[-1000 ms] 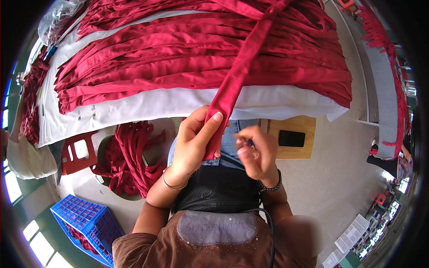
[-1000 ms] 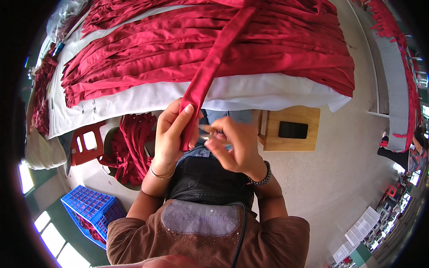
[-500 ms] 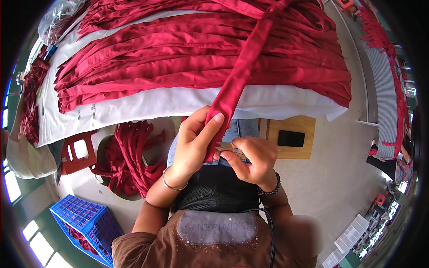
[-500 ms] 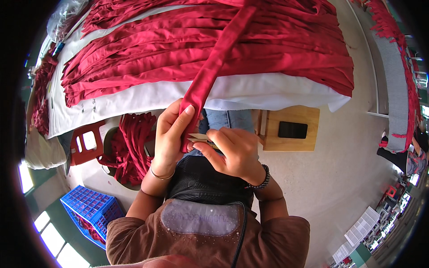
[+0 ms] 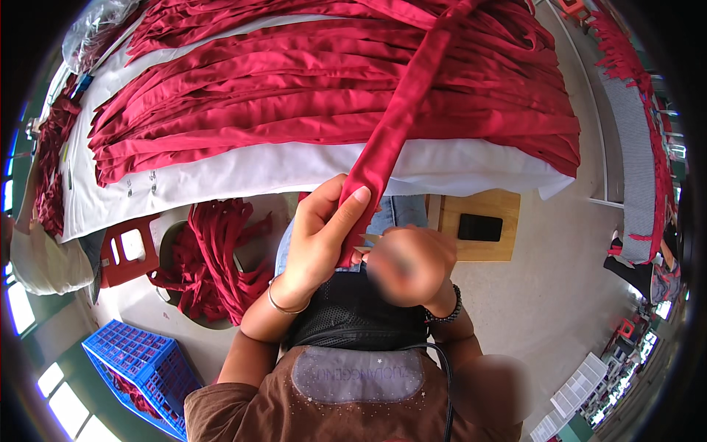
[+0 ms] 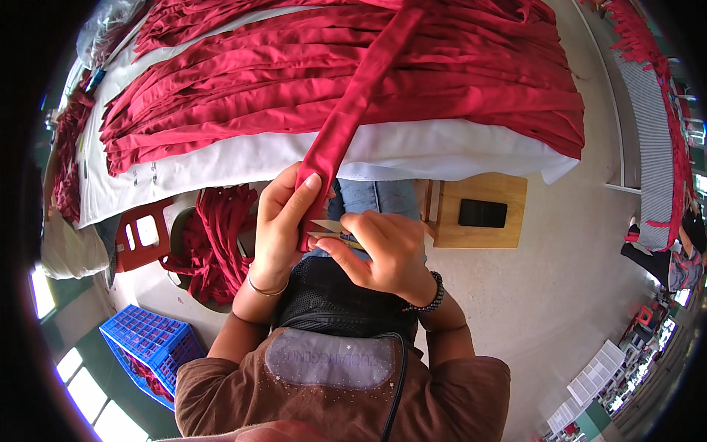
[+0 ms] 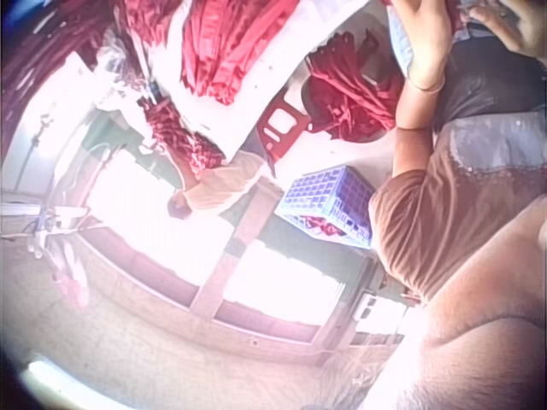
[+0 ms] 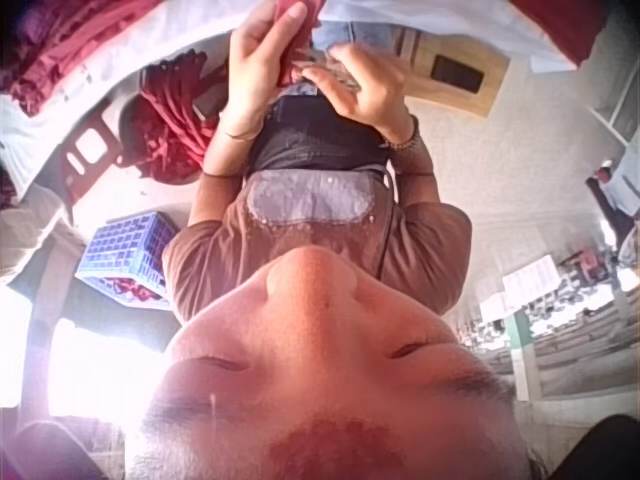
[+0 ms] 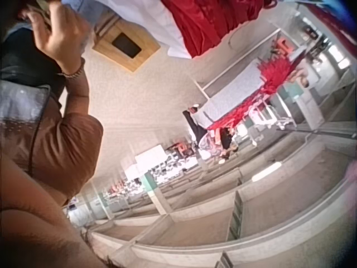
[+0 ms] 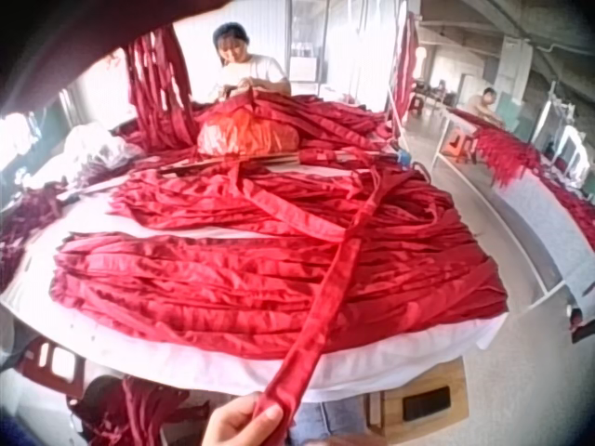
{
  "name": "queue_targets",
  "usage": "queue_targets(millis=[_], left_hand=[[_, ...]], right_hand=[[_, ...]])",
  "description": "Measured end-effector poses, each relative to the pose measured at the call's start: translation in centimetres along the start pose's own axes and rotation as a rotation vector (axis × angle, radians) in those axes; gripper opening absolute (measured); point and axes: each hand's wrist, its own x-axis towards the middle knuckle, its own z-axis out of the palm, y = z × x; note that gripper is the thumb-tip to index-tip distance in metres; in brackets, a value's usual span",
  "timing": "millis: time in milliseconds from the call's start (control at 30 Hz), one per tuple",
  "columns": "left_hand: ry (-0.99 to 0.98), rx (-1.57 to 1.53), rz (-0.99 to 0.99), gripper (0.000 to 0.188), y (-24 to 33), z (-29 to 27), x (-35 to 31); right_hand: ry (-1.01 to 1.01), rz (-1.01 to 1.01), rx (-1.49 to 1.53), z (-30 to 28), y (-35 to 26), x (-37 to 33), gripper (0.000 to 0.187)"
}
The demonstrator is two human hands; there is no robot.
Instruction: Trimming loose threads and excess material from red fabric strips using small thread snips.
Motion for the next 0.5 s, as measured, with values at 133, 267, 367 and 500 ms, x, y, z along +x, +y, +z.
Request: queue_targets(millis=[133,267,367,500], left_hand=[[-0.019,-0.035,-0.027,0.023,0.3,0.1,-0.1],[-0.021,-0.028,-0.015,0.024,0.0,0.0,0.0],[-0.039,-0.019,-0.009,0.025,-0.1,0.0,0.0],[-0.038,0.098,0.0,0.025,-0.2,0.4,-0.3]], right_hand=[[-0.063,-0.003,-0.044,-0.2,0.2,-0.2,0.022],[0.026,0.103,0.048,-0.1,0.4,-0.1,0.021],[0.153,0.28,0.239,0.3,1.1,-0.7,0.036],[0.198,0.32,0.569,1.0,2.7,-0.1,0.043]])
